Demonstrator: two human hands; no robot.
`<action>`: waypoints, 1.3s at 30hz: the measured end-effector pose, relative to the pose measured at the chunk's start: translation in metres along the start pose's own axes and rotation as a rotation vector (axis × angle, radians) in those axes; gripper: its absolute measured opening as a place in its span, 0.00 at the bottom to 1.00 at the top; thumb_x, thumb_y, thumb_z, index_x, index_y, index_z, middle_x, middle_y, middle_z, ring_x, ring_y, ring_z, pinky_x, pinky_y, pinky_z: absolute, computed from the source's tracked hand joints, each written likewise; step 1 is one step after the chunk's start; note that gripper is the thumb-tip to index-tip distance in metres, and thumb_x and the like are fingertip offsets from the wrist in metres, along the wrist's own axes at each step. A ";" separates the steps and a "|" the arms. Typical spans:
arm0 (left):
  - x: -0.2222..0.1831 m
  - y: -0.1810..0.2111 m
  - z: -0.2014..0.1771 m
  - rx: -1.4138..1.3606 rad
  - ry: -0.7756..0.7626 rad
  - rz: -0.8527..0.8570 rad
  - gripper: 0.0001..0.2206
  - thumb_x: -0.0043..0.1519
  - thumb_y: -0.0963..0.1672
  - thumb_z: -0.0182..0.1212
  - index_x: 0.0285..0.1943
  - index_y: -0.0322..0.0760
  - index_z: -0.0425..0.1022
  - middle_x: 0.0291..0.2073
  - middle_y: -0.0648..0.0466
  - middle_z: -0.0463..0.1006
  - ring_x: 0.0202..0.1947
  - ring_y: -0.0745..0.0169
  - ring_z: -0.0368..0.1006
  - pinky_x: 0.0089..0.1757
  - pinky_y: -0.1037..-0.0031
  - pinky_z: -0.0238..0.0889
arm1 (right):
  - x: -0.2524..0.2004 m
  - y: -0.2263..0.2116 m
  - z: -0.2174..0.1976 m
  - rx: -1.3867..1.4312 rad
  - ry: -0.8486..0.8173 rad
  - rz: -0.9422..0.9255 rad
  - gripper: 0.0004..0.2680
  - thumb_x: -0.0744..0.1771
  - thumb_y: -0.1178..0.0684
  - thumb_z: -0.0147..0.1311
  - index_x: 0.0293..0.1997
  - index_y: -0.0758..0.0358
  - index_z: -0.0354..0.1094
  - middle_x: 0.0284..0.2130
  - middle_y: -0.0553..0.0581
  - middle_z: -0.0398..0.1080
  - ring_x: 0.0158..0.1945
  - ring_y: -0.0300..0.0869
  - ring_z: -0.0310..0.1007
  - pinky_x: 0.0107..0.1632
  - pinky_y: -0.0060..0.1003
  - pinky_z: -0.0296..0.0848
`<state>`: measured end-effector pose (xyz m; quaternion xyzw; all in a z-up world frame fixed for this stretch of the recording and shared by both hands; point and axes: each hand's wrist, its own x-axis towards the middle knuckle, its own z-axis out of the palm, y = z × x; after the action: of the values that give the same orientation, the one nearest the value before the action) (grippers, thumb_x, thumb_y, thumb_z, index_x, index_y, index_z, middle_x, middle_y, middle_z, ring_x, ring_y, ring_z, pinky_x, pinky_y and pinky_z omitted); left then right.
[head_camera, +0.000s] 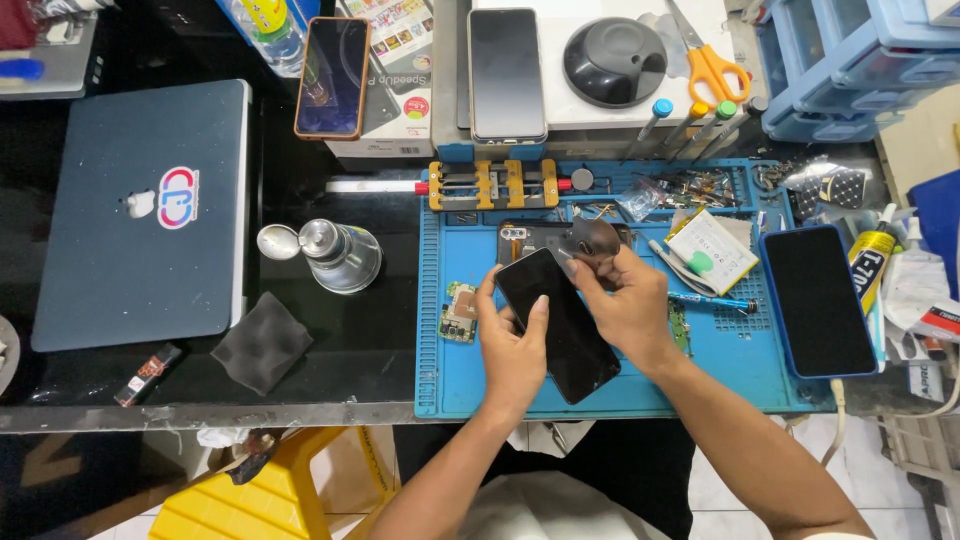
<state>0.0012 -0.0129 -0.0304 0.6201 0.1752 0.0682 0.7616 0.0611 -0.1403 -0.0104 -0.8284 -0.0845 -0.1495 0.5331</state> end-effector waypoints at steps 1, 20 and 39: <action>0.000 -0.001 -0.001 -0.002 -0.004 0.004 0.29 0.65 0.40 0.59 0.74 0.41 0.51 0.39 0.41 0.82 0.34 0.61 0.79 0.30 0.74 0.78 | -0.001 0.002 0.000 -0.020 0.004 -0.005 0.09 0.67 0.58 0.65 0.29 0.65 0.68 0.21 0.60 0.77 0.26 0.41 0.81 0.29 0.33 0.77; -0.002 0.004 0.001 0.007 -0.003 0.008 0.30 0.64 0.39 0.59 0.75 0.38 0.51 0.37 0.41 0.82 0.32 0.61 0.78 0.28 0.75 0.77 | -0.002 0.024 0.007 -0.049 0.046 -0.047 0.10 0.67 0.58 0.66 0.29 0.65 0.66 0.21 0.59 0.77 0.27 0.42 0.81 0.28 0.33 0.77; 0.001 -0.007 0.000 -0.014 -0.052 0.012 0.30 0.64 0.39 0.60 0.75 0.35 0.52 0.38 0.35 0.81 0.31 0.51 0.81 0.26 0.67 0.78 | 0.016 0.015 0.005 0.074 0.075 -0.006 0.07 0.68 0.61 0.63 0.32 0.65 0.68 0.24 0.61 0.78 0.29 0.40 0.81 0.33 0.32 0.79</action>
<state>0.0013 -0.0145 -0.0377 0.6174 0.1511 0.0579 0.7698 0.0816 -0.1423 -0.0199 -0.8017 -0.0724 -0.1790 0.5657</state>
